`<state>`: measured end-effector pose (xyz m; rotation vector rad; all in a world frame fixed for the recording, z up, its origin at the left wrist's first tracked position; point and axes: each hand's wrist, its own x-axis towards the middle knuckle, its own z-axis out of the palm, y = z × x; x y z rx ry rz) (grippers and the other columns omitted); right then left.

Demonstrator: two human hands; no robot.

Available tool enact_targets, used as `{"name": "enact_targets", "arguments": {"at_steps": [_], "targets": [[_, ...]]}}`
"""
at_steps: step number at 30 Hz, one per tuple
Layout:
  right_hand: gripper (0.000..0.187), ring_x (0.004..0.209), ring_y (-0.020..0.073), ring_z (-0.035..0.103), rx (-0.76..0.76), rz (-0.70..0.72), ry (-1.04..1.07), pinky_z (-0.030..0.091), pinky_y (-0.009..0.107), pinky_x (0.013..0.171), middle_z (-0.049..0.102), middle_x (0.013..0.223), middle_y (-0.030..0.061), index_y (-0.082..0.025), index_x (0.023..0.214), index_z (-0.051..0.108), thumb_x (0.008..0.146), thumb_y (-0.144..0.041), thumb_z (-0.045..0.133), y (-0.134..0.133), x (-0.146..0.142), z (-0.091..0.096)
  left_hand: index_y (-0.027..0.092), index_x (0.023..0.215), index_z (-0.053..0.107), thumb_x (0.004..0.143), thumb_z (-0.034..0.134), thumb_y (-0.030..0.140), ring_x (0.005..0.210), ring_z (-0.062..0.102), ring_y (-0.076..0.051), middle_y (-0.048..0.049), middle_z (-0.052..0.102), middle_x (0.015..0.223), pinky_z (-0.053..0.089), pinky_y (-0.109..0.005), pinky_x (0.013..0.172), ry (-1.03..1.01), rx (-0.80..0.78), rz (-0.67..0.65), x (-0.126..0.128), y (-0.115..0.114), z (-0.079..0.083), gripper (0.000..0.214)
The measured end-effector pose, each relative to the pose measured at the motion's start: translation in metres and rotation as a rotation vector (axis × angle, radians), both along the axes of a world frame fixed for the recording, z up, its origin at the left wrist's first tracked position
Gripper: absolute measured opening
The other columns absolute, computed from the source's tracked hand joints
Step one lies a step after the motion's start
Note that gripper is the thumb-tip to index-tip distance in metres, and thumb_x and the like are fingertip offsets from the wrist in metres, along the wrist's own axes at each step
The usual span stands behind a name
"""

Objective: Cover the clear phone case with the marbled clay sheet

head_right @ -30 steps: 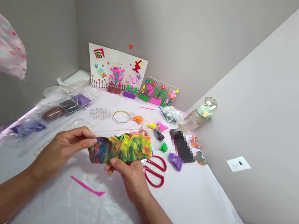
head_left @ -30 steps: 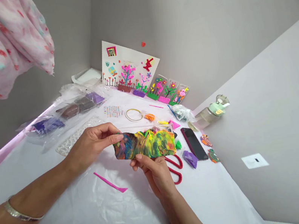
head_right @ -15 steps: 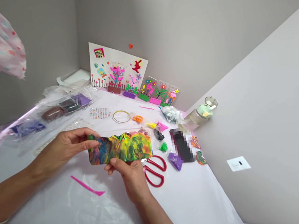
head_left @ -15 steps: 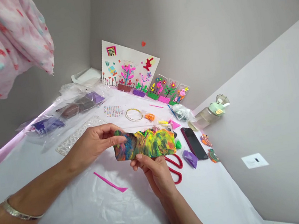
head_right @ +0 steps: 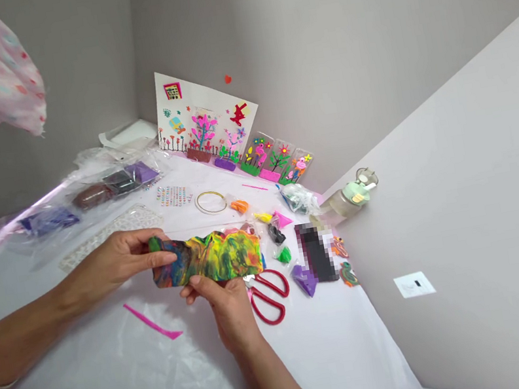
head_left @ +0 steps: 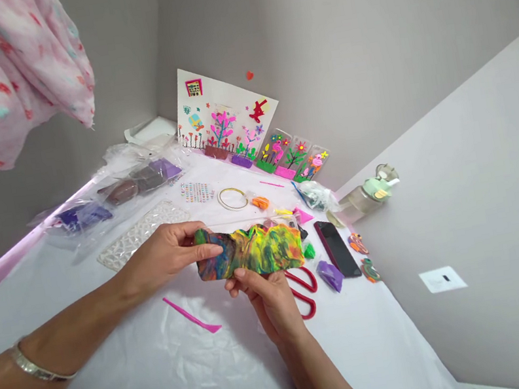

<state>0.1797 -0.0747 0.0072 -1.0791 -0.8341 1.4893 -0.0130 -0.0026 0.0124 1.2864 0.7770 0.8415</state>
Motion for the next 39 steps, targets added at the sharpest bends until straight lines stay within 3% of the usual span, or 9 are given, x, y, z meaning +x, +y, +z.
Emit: {"name": "enact_targets", "arguments": {"at_steps": [3,13,19,23,32,37,39], "targets": [[0.008,0.063,0.0153,0.062,0.001,0.009,-0.013,0.050,0.027,0.063,0.074,0.068,0.0024,-0.017,0.080,0.079,0.078,-0.024,0.081,0.000,0.000,0.000,0.019,0.072,0.071,0.084,0.077,0.042,0.063,0.063,-0.013,0.0040,0.070,0.064,0.048,-0.022,0.065,0.007,0.027,0.041,0.001,-0.003,0.001,0.027],[0.013,0.063,0.0161,0.062,-0.019,0.043,-0.025,0.051,0.028,0.065,0.075,0.068,0.0040,-0.016,0.075,0.079,0.077,-0.029,0.082,-0.002,-0.001,0.001,0.018,0.064,0.067,0.091,0.066,0.049,0.064,0.061,-0.013,0.0025,0.069,0.063,0.046,-0.024,0.071,-0.004,-0.018,0.101,0.004,-0.007,0.006,0.042],[0.011,0.062,0.0163,0.062,-0.011,0.035,-0.013,0.050,0.028,0.062,0.075,0.068,0.0035,-0.016,0.078,0.080,0.076,-0.027,0.081,0.001,0.000,-0.001,0.022,0.094,0.075,0.077,0.083,0.042,0.064,0.062,-0.013,0.0047,0.073,0.071,0.046,-0.021,0.061,0.008,-0.055,0.050,0.006,-0.004,-0.001,0.028],[0.011,0.063,0.0156,0.062,-0.013,0.058,-0.049,0.050,0.028,0.064,0.075,0.069,0.0040,-0.016,0.077,0.079,0.078,-0.027,0.080,-0.001,-0.001,-0.003,0.020,0.074,0.072,0.080,0.081,0.041,0.059,0.060,-0.011,0.0052,0.070,0.064,0.046,-0.019,0.059,-0.001,-0.019,0.089,0.006,-0.006,0.000,0.024],[0.013,0.064,0.0167,0.062,-0.022,0.073,-0.055,0.050,0.030,0.066,0.075,0.070,0.0044,-0.017,0.075,0.078,0.078,-0.029,0.081,-0.002,-0.001,-0.002,0.019,0.065,0.067,0.089,0.070,0.045,0.058,0.059,-0.010,0.0047,0.068,0.060,0.046,-0.020,0.060,-0.036,-0.047,0.089,0.004,-0.010,0.004,0.036],[0.011,0.064,0.0165,0.062,-0.021,0.080,-0.058,0.051,0.029,0.066,0.075,0.069,0.0040,-0.017,0.078,0.079,0.080,-0.027,0.079,-0.002,0.001,-0.002,0.024,0.094,0.076,0.077,0.083,0.041,0.062,0.063,-0.012,0.0062,0.073,0.072,0.049,-0.020,0.061,0.019,-0.048,0.047,0.006,-0.003,-0.001,0.025],[0.010,0.065,0.0169,0.062,-0.023,0.106,-0.064,0.051,0.029,0.066,0.075,0.071,0.0040,-0.017,0.080,0.079,0.080,-0.027,0.079,-0.002,0.001,-0.003,0.024,0.095,0.077,0.073,0.086,0.037,0.067,0.065,-0.012,0.0054,0.075,0.078,0.050,-0.020,0.063,0.045,-0.032,0.065,0.007,-0.003,-0.001,0.027]]}}
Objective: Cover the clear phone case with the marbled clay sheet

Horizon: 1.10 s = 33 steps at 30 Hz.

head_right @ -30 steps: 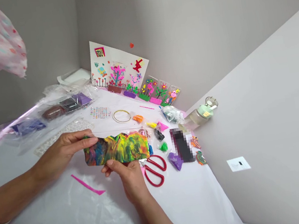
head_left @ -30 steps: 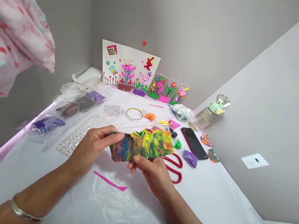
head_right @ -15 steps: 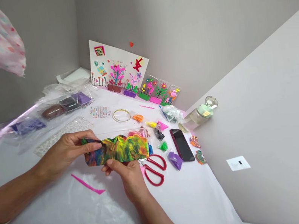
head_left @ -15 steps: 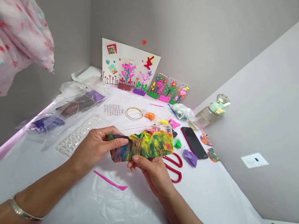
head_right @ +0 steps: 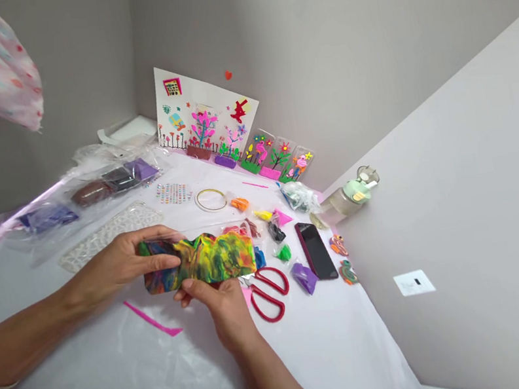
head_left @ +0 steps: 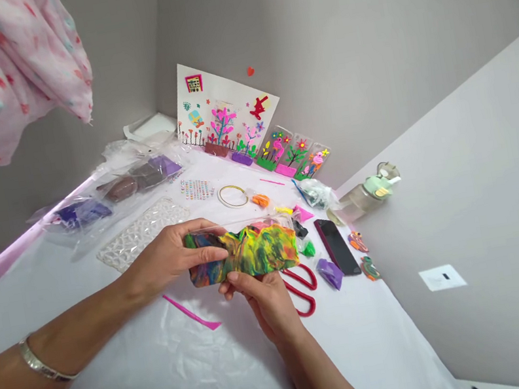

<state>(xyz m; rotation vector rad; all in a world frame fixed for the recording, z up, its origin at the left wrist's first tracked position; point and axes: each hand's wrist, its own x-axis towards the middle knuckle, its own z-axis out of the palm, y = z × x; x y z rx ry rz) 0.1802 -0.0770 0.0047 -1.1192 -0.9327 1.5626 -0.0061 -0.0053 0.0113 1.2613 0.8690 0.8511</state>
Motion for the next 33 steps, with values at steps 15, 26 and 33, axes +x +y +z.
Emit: {"name": "enact_targets", "arguments": {"at_steps": [15,26,33], "targets": [[0.015,0.068,0.0183,0.063,0.013,0.038,-0.052,0.051,0.031,0.070,0.076,0.073,0.0054,-0.017,0.076,0.080,0.084,-0.030,0.079,-0.002,0.002,-0.004,0.019,0.069,0.071,0.088,0.071,0.045,0.059,0.058,-0.012,0.0031,0.067,0.064,0.046,-0.021,0.058,-0.064,-0.033,-0.001,-0.001,-0.008,0.010,0.032],[0.014,0.066,0.0192,0.063,0.000,0.028,-0.118,0.054,0.032,0.069,0.075,0.073,0.0038,-0.019,0.081,0.079,0.080,-0.032,0.081,-0.001,-0.001,-0.002,0.020,0.082,0.074,0.076,0.083,0.037,0.054,0.064,-0.012,0.0042,0.071,0.065,0.047,-0.019,0.050,-0.034,-0.049,-0.016,0.002,-0.007,0.006,0.020],[0.016,0.069,0.0189,0.064,0.024,0.055,-0.137,0.052,0.031,0.072,0.075,0.074,0.0040,-0.019,0.075,0.078,0.084,-0.032,0.078,-0.004,0.001,-0.005,0.019,0.074,0.071,0.083,0.077,0.042,0.050,0.064,-0.012,0.0040,0.069,0.057,0.047,-0.018,0.048,-0.032,-0.022,0.024,0.001,-0.012,0.010,0.025]]}}
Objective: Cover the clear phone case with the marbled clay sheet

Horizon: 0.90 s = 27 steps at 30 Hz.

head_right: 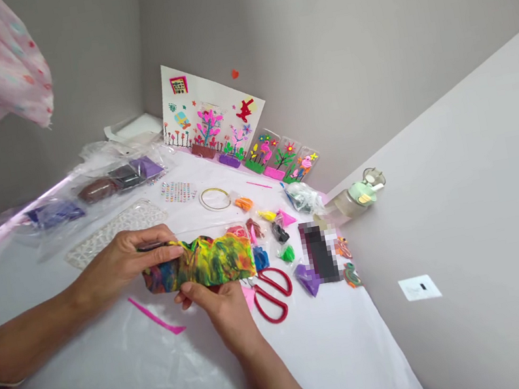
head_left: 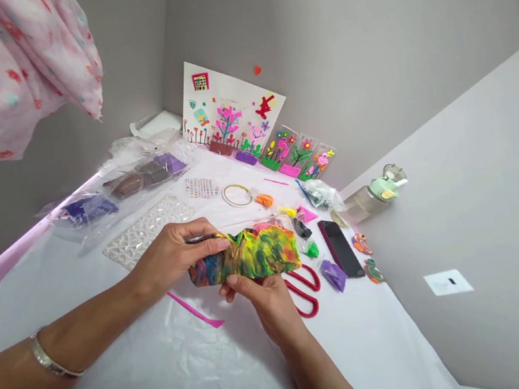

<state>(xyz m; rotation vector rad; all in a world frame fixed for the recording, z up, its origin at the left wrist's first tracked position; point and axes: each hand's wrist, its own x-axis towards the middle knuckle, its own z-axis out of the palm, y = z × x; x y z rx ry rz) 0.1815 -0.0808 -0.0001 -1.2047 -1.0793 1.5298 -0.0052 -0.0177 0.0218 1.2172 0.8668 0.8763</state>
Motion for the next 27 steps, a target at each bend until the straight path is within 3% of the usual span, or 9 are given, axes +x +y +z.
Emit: {"name": "enact_targets", "arguments": {"at_steps": [6,11,14,22,27], "targets": [[0.017,0.069,0.0189,0.064,0.013,-0.003,0.004,0.051,0.031,0.073,0.074,0.073,0.0039,-0.019,0.074,0.078,0.085,-0.032,0.079,-0.0002,0.0004,-0.0003,0.019,0.074,0.071,0.088,0.070,0.048,0.053,0.069,-0.016,0.0009,0.072,0.059,0.052,-0.023,0.052,-0.048,-0.068,-0.087,-0.0005,0.0026,-0.0002,0.033],[0.012,0.068,0.0193,0.064,0.010,-0.040,0.048,0.052,0.032,0.070,0.075,0.074,0.0043,-0.018,0.082,0.079,0.083,-0.030,0.079,0.0016,0.0001,-0.0002,0.020,0.086,0.076,0.075,0.084,0.042,0.055,0.063,-0.014,0.0029,0.071,0.063,0.048,-0.021,0.050,0.022,-0.015,-0.103,-0.0011,0.0069,-0.0004,0.027],[0.011,0.065,0.0199,0.062,0.009,-0.058,0.060,0.053,0.033,0.067,0.075,0.072,0.0043,-0.019,0.083,0.079,0.081,-0.029,0.080,0.0030,-0.0012,0.0009,0.018,0.080,0.075,0.076,0.083,0.040,0.055,0.060,-0.013,0.0018,0.069,0.061,0.046,-0.021,0.050,0.062,0.009,-0.156,-0.0004,0.0060,-0.0009,0.024],[0.010,0.067,0.0191,0.063,0.011,-0.045,0.055,0.051,0.032,0.068,0.075,0.074,0.0041,-0.019,0.084,0.079,0.083,-0.029,0.079,0.0035,-0.0001,-0.0027,0.018,0.079,0.077,0.077,0.080,0.040,0.060,0.065,-0.016,0.0000,0.075,0.069,0.050,-0.022,0.055,0.084,0.024,-0.044,-0.0010,0.0015,-0.0036,0.021],[0.014,0.067,0.0187,0.063,0.022,-0.019,0.035,0.051,0.032,0.069,0.075,0.074,0.0045,-0.018,0.083,0.079,0.084,-0.031,0.079,0.0018,0.0007,-0.0029,0.020,0.075,0.075,0.080,0.079,0.042,0.055,0.066,-0.016,0.0012,0.075,0.063,0.049,-0.022,0.052,0.020,-0.020,-0.064,-0.0005,0.0031,-0.0023,0.023]]}}
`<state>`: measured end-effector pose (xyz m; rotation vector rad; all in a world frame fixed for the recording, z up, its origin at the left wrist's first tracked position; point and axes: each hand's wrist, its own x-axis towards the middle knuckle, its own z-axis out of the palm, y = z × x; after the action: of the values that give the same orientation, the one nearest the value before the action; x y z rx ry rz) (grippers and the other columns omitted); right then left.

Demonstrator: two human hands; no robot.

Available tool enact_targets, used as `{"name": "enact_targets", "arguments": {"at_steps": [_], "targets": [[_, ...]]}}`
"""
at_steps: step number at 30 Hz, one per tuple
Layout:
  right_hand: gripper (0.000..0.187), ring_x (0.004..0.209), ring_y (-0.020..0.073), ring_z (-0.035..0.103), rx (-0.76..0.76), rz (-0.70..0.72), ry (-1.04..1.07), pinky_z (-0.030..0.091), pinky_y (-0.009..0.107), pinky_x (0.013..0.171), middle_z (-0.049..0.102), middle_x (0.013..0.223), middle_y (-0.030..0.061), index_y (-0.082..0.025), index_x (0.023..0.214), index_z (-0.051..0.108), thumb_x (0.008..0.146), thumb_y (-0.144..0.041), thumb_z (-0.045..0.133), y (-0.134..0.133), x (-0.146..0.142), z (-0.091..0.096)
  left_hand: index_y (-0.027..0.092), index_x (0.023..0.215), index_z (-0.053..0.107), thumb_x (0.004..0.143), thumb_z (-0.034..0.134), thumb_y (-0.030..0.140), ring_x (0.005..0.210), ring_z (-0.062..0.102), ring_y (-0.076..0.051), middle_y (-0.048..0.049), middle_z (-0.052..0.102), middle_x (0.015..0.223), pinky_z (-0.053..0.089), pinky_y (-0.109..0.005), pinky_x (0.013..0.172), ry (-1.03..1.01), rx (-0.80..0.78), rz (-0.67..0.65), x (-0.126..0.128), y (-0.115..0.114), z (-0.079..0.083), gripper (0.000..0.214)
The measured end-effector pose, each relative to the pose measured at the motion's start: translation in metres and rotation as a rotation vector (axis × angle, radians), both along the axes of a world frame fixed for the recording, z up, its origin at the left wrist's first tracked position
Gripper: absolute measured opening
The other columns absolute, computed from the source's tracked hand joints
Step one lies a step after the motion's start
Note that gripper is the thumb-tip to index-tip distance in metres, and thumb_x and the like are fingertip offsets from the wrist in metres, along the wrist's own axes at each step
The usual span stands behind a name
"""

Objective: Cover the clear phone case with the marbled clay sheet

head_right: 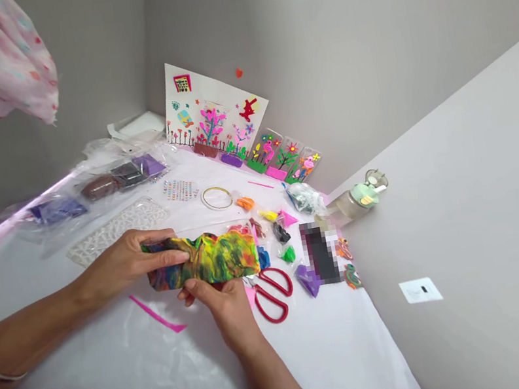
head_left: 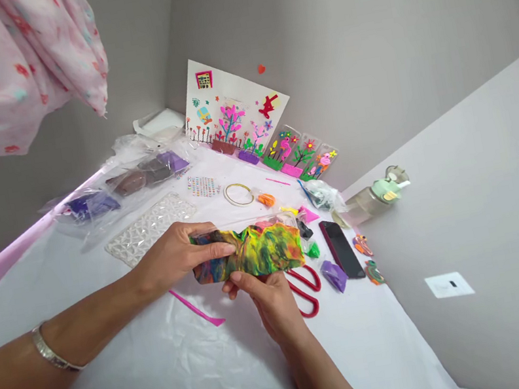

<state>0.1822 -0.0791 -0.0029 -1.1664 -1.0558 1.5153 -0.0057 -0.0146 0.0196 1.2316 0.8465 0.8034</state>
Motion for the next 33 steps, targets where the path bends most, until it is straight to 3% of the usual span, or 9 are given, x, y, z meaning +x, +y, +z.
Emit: {"name": "enact_targets", "arguments": {"at_steps": [6,10,20,23,26,33], "targets": [[0.013,0.067,0.0183,0.063,0.001,-0.017,-0.055,0.053,0.031,0.069,0.074,0.074,0.0033,-0.019,0.080,0.078,0.083,-0.032,0.079,-0.002,-0.003,0.008,0.021,0.078,0.072,0.074,0.085,0.040,0.048,0.065,-0.014,0.0048,0.070,0.056,0.047,-0.020,0.045,-0.007,-0.015,0.045,0.003,-0.002,0.001,0.023],[0.014,0.069,0.0184,0.063,-0.007,-0.017,-0.112,0.052,0.031,0.071,0.073,0.074,0.0034,-0.020,0.075,0.077,0.083,-0.032,0.078,-0.003,-0.004,0.011,0.019,0.077,0.073,0.077,0.082,0.041,0.050,0.065,-0.013,0.0039,0.070,0.058,0.046,-0.018,0.045,0.005,0.004,0.034,0.001,-0.002,0.001,0.024],[0.018,0.069,0.0174,0.064,0.009,0.032,-0.052,0.052,0.029,0.072,0.075,0.074,0.0032,-0.019,0.075,0.078,0.086,-0.032,0.078,-0.004,0.000,0.001,0.018,0.069,0.072,0.087,0.072,0.049,0.050,0.061,-0.009,0.0031,0.070,0.057,0.045,-0.015,0.048,-0.025,-0.044,0.005,-0.002,0.000,0.001,0.036],[0.016,0.069,0.0168,0.064,0.021,0.014,-0.043,0.052,0.028,0.071,0.075,0.074,0.0027,-0.019,0.075,0.078,0.086,-0.031,0.078,-0.003,0.000,0.001,0.018,0.072,0.072,0.082,0.078,0.050,0.050,0.061,-0.009,0.0043,0.069,0.057,0.046,-0.015,0.048,-0.013,-0.037,-0.016,-0.002,0.001,0.001,0.034],[0.016,0.069,0.0171,0.064,0.020,-0.003,-0.060,0.052,0.029,0.071,0.075,0.074,0.0027,-0.019,0.076,0.078,0.085,-0.032,0.078,-0.002,0.000,0.002,0.020,0.084,0.074,0.080,0.079,0.052,0.051,0.063,-0.010,0.0050,0.070,0.060,0.048,-0.016,0.049,-0.024,-0.012,0.014,-0.002,0.001,0.002,0.033],[0.016,0.069,0.0178,0.065,-0.006,-0.005,-0.083,0.053,0.029,0.071,0.075,0.073,0.0029,-0.019,0.074,0.078,0.084,-0.031,0.078,-0.003,-0.001,0.000,0.019,0.080,0.066,0.087,0.070,0.056,0.047,0.063,-0.014,0.0049,0.068,0.056,0.052,-0.022,0.048,-0.024,0.024,0.049,-0.001,0.000,0.001,0.038]]}}
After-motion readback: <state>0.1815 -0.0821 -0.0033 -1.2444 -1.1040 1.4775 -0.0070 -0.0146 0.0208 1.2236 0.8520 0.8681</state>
